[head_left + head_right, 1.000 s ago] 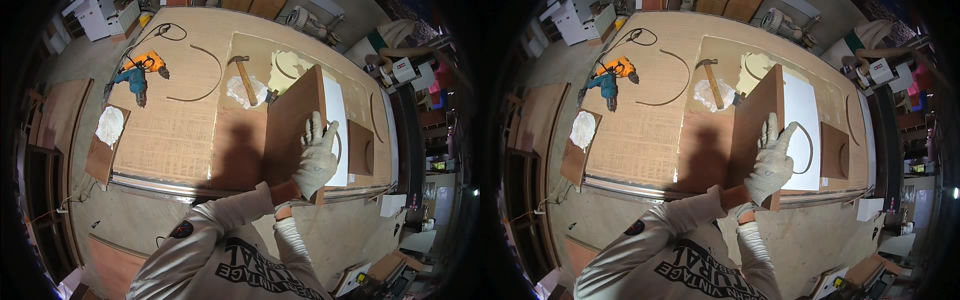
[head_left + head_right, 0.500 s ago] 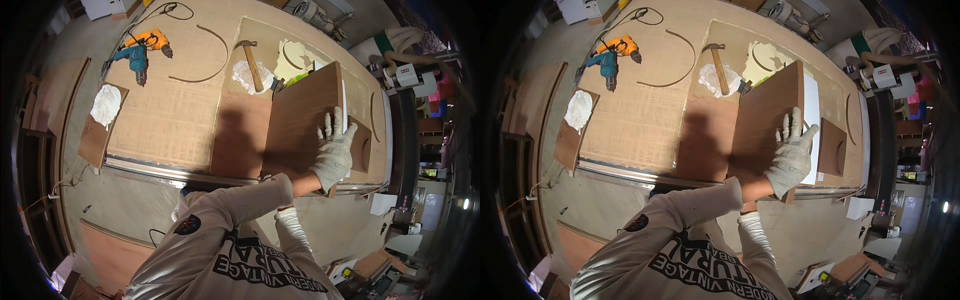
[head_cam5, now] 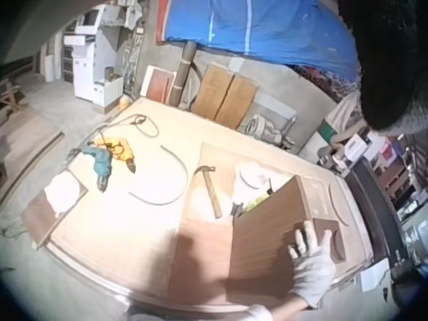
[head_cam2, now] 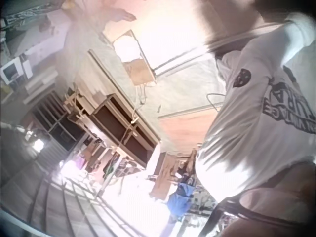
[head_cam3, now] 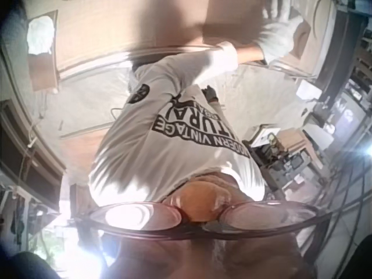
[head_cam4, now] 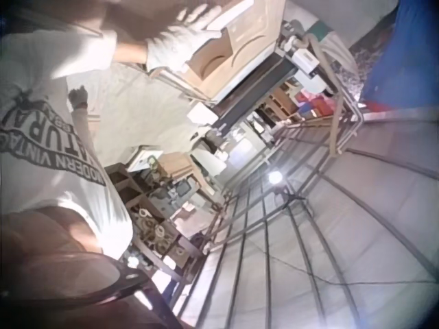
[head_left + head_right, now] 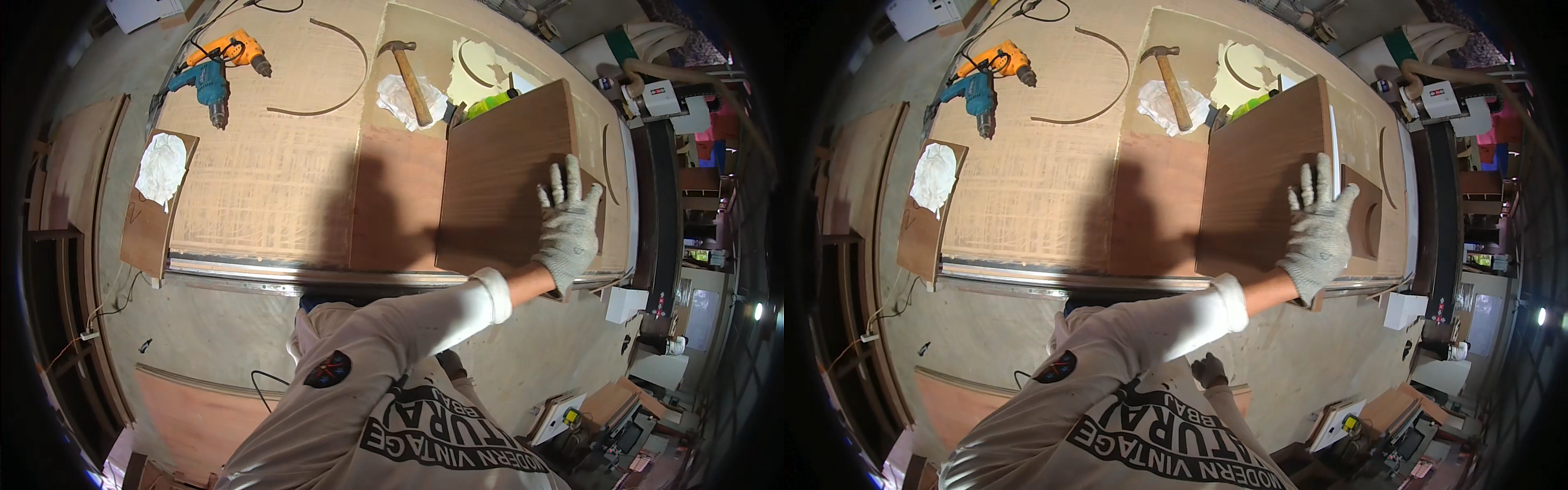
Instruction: The person applies adhesive from a bottle to a wooden strip and a board, then joins the pieces together and secures the edge by tapping it with a hammer and a wooden block.
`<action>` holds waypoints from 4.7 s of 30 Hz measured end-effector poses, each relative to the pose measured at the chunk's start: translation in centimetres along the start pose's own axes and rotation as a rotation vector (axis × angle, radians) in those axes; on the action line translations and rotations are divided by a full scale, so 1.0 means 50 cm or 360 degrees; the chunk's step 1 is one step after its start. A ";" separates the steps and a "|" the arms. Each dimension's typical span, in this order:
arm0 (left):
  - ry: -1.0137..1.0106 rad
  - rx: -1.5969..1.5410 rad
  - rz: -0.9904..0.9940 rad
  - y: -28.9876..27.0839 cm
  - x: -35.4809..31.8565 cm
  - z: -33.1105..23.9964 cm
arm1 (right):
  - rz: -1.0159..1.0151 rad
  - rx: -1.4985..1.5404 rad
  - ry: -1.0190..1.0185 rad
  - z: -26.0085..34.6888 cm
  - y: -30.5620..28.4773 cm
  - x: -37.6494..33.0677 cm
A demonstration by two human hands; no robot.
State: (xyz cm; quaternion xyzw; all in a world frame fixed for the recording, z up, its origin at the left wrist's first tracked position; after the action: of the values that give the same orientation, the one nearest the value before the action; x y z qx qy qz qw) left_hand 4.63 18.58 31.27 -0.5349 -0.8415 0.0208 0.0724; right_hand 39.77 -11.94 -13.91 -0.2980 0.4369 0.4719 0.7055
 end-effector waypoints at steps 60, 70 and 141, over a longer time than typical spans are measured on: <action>-0.0730 -0.0170 0.0150 -0.390 -0.039 0.187 | 0.0774 -0.0679 -0.1580 0.505 0.684 -0.257; -0.0806 0.0275 0.0062 -0.446 -0.060 0.162 | 0.1583 -0.1764 -0.3988 0.716 1.265 -0.895; -0.0792 -0.0248 0.0320 -0.350 0.103 0.197 | 0.1088 0.0979 0.0189 0.341 0.604 -0.329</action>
State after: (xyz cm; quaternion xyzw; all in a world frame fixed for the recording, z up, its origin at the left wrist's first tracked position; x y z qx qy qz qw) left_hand -14.65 16.18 24.01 -0.5982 -0.7751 0.0939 -0.1804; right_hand 14.65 7.00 8.12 0.0599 0.6693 0.5080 0.5389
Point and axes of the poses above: each hand's wrist, its own x-axis towards the middle knuckle, its own y-axis out of the palm, z = x × y, the point moved 3 cm from there along x, towards the middle knuckle, and after that the axes turned 8 degrees about -y, right-handed, at the moved point
